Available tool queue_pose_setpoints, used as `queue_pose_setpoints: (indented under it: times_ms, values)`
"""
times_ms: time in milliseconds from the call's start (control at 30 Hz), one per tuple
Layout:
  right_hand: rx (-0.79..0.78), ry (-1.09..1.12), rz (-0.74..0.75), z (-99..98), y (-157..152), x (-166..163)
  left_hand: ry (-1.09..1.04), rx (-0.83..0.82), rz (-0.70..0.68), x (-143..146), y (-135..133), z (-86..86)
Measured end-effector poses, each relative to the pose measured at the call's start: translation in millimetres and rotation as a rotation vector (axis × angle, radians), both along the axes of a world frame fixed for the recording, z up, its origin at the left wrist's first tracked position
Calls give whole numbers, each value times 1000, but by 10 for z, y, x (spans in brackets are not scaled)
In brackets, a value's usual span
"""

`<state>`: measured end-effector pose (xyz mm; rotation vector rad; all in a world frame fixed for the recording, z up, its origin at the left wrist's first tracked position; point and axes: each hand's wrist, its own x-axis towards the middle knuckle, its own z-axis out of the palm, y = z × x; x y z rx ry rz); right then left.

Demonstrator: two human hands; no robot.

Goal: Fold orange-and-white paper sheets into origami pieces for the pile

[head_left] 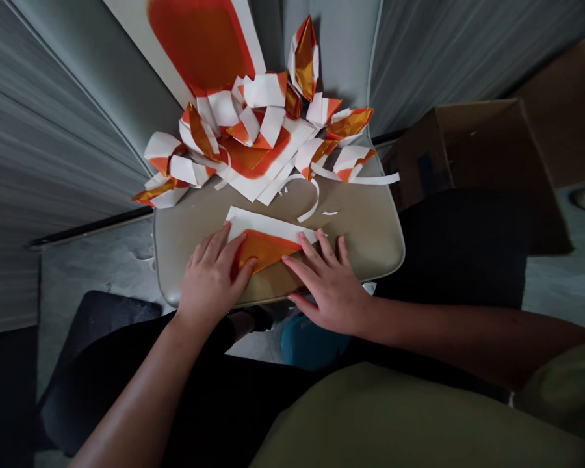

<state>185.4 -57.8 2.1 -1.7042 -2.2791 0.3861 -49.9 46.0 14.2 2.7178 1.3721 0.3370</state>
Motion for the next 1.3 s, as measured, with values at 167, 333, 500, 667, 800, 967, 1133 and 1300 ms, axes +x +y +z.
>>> queue_pose_setpoints:
  times_ms: [167, 333, 500, 667, 800, 967, 1133, 1300]
  values:
    - [-4, 5, 0, -3, 0, 3, -2, -15, 8, 2, -3, 5]
    - [-4, -3, 2, -8, 1, -5, -9, -14, 7, 4, 1, 1]
    - [-3, -11, -3, -17, 0, -4, -10, -13, 8, 4, 1, 2]
    - [-5, -13, -17, -26, -14, 8, -9, -12, 7, 5, 7, -1]
    - [-18, -25, -40, -9, -17, 33, -16, -10, 1, -6, 14, -18]
    - [-28, -63, -37, -12, -9, 58, 16, 39, 24, 15, -20, -23]
    - [3, -100, -32, -43, -2, 45, 80, 178, 40, 113, -155, 7]
    - [23, -108, -48, -44, 10, 19, 65, 204, -58, 173, -262, -15]
